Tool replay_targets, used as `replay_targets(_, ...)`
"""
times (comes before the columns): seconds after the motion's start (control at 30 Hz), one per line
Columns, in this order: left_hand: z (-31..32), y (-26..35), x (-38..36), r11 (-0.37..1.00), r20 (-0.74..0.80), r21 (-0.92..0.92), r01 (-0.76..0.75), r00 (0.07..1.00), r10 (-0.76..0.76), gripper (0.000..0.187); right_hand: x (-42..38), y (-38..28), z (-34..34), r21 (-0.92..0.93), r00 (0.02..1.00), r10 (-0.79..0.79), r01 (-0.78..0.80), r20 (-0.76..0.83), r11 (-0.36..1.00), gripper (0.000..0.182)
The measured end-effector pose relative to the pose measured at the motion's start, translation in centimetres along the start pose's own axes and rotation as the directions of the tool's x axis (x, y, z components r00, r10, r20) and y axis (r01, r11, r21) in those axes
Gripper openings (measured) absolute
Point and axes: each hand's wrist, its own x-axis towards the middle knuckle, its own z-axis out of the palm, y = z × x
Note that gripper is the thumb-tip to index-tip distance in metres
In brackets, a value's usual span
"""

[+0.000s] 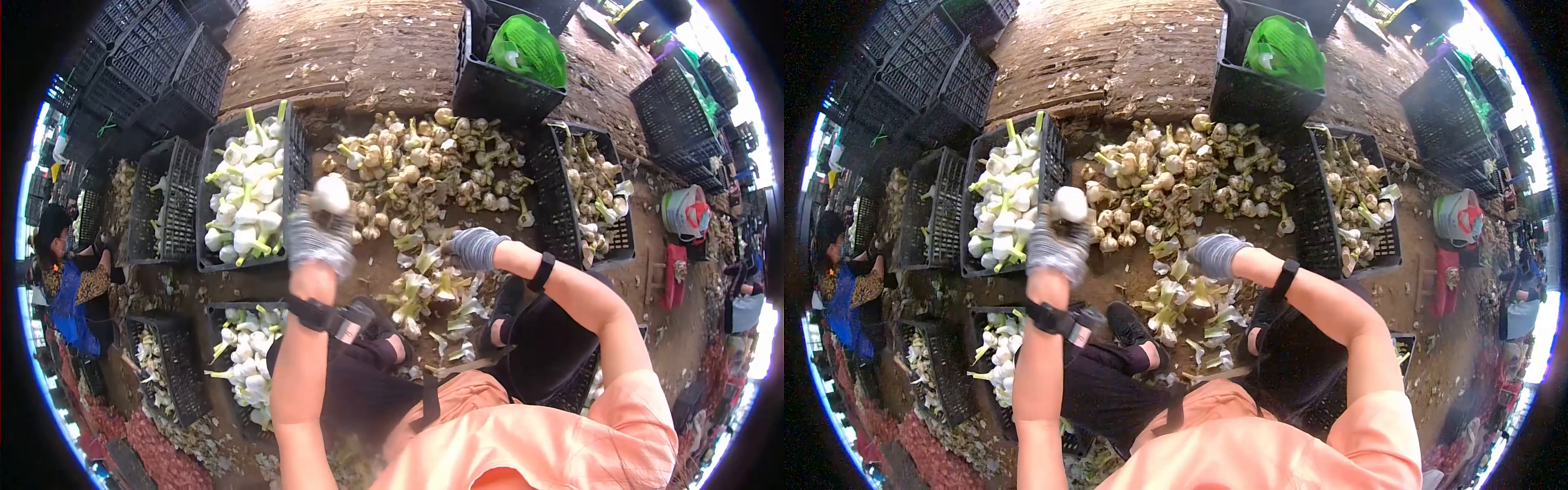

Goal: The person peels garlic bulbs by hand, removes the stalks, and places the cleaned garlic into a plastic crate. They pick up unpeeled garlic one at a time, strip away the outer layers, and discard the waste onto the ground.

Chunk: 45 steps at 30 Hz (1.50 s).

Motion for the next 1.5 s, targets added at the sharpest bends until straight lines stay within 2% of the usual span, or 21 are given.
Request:
replay_targets(0.07, 0.9, 3.5, 0.3, 0.993, -0.087, 0.031, -0.115, 0.989, 0.117, 0.029, 1.3, 0.6, 0.4, 0.148, 0.975, 0.105, -0.135, 0.195, 0.98, 0.028)
replay_targets(0.13, 0.7, 7.2, 1.2, 0.965, 0.041, -0.16, -0.209, 0.975, 0.218, 0.03, 3.3, 2.3, 1.7, -0.01, 0.98, 0.001, 0.001, 0.201, 1.0, 0.027)
replay_targets(0.23, 3.4, 8.4, -1.9, 0.892, 0.018, 0.027, -0.451, 0.893, 0.451, 0.03, 7.2, 4.5, 3.1, -0.065, 0.971, 0.086, -0.074, 0.224, 0.995, 0.024)
replay_targets(0.33, 3.7, 7.5, -2.7, 0.894, 0.095, 0.019, -0.449, 0.89, 0.445, 0.029, 11.3, 6.1, 3.1, 0.009, 0.983, 0.118, -0.118, -0.142, 0.993, 0.016)
replay_targets(0.43, 4.1, 5.1, -4.1, 0.971, 0.157, 0.062, -0.232, 0.963, 0.22, 0.024, 15.9, 6.3, 0.6, 0.05, 0.883, 0.337, -0.34, -0.326, 0.939, 0.026)
replay_targets(0.57, 4.2, 2.0, -4.4, 0.971, 0.243, 0.214, -0.109, 0.968, 0.055, 0.02, 22.0, 8.9, -0.2, -0.006, 0.892, 0.336, -0.355, -0.302, 0.935, 0.033)
replay_targets(0.6, 3.9, 1.4, -4.2, 0.972, 0.282, 0.216, -0.09, 0.959, 0.026, 0.019, 23.1, 9.4, -0.2, -0.052, 0.918, 0.347, -0.362, -0.192, 0.931, 0.034)
replay_targets(0.73, 4.5, -0.2, -4.8, 0.951, 0.125, 0.306, -0.035, 0.992, -0.003, 0.019, 24.8, 12.0, 0.8, -0.068, 0.949, 0.261, -0.276, -0.174, 0.959, 0.03)
replay_targets(0.8, 4.4, -0.7, -4.6, 0.963, 0.15, 0.268, -0.019, 0.988, -0.023, 0.018, 21.9, 12.0, -0.1, 0.0, 0.919, 0.157, -0.168, -0.363, 0.986, 0.038)
replay_targets(0.87, 4.2, -1.2, -4.1, 0.949, 0.141, 0.307, -0.065, 0.99, 0.022, 0.022, 19.7, 10.9, -1.2, 0.39, 0.825, 0.376, -0.21, -0.422, 0.897, 0.038)
replay_targets(0.93, 3.4, -2.1, -3.3, 0.922, 0.17, 0.369, -0.116, 0.984, 0.055, 0.032, 16.8, 9.5, -2.7, 0.652, 0.812, 0.435, -0.091, -0.389, 0.753, 0.035)
replay_targets(1.0, 2.7, -3.5, -2.2, 0.747, 0.287, 0.598, -0.29, 0.948, 0.138, 0.038, 12.1, 6.8, -4.9, 0.716, 0.859, 0.263, 0.159, -0.44, 0.68, 0.023)
replay_targets(1.07, 3.3, -4.9, -3.5, 0.631, 0.345, 0.677, -0.379, 0.921, 0.182, 0.053, 7.1, 3.3, -7.3, 0.762, 0.906, 0.247, 0.116, -0.344, 0.637, 0.021)
replay_targets(1.1, 2.3, -6.2, -2.8, 0.531, 0.422, 0.732, -0.426, 0.896, 0.138, 0.059, 6.3, 3.0, -7.3, 0.77, 0.894, 0.196, 0.215, -0.403, 0.601, 0.026)
replay_targets(1.17, 1.9, -7.9, -3.1, 0.289, 0.584, 0.753, -0.591, 0.803, 0.12, 0.069, 2.4, -0.1, -9.4, 0.907, 0.892, 0.323, 0.183, -0.316, 0.379, 0.02)
replay_targets(1.23, 2.5, -8.4, -4.5, 0.531, 0.636, 0.61, -0.588, 0.763, 0.114, 0.064, -0.5, -2.2, -10.2, 0.951, 0.873, 0.382, 0.248, -0.302, 0.185, 0.033)
replay_targets(1.27, 2.6, -8.5, -4.8, 0.61, 0.626, 0.586, -0.533, 0.776, 0.077, 0.062, -1.2, -2.1, -10.0, 0.944, 0.866, 0.392, 0.233, -0.311, 0.233, 0.03)
replay_targets(1.33, 2.9, -8.8, -5.8, 0.524, 0.68, 0.578, -0.626, 0.724, 0.114, 0.058, -2.6, -2.7, -9.7, 0.897, 0.8, 0.425, 0.303, -0.423, 0.323, 0.028)
replay_targets(1.4, 3.2, -8.6, -6.5, 0.732, 0.644, 0.532, -0.425, 0.765, -0.023, 0.056, -3.7, -2.6, -9.4, 0.892, 0.801, 0.415, 0.308, -0.431, 0.33, 0.027)
replay_targets(1.47, 3.7, -8.1, -7.2, 0.743, 0.63, 0.553, -0.376, 0.773, -0.077, 0.056, -4.6, -2.4, -9.1, 0.888, 0.807, 0.399, 0.312, -0.435, 0.338, 0.025)
replay_targets(1.5, 3.7, -7.8, -7.3, 0.78, 0.633, 0.538, -0.321, 0.765, -0.122, 0.057, -5.0, -2.4, -9.1, 0.79, 0.749, 0.35, 0.362, -0.562, 0.494, 0.024)
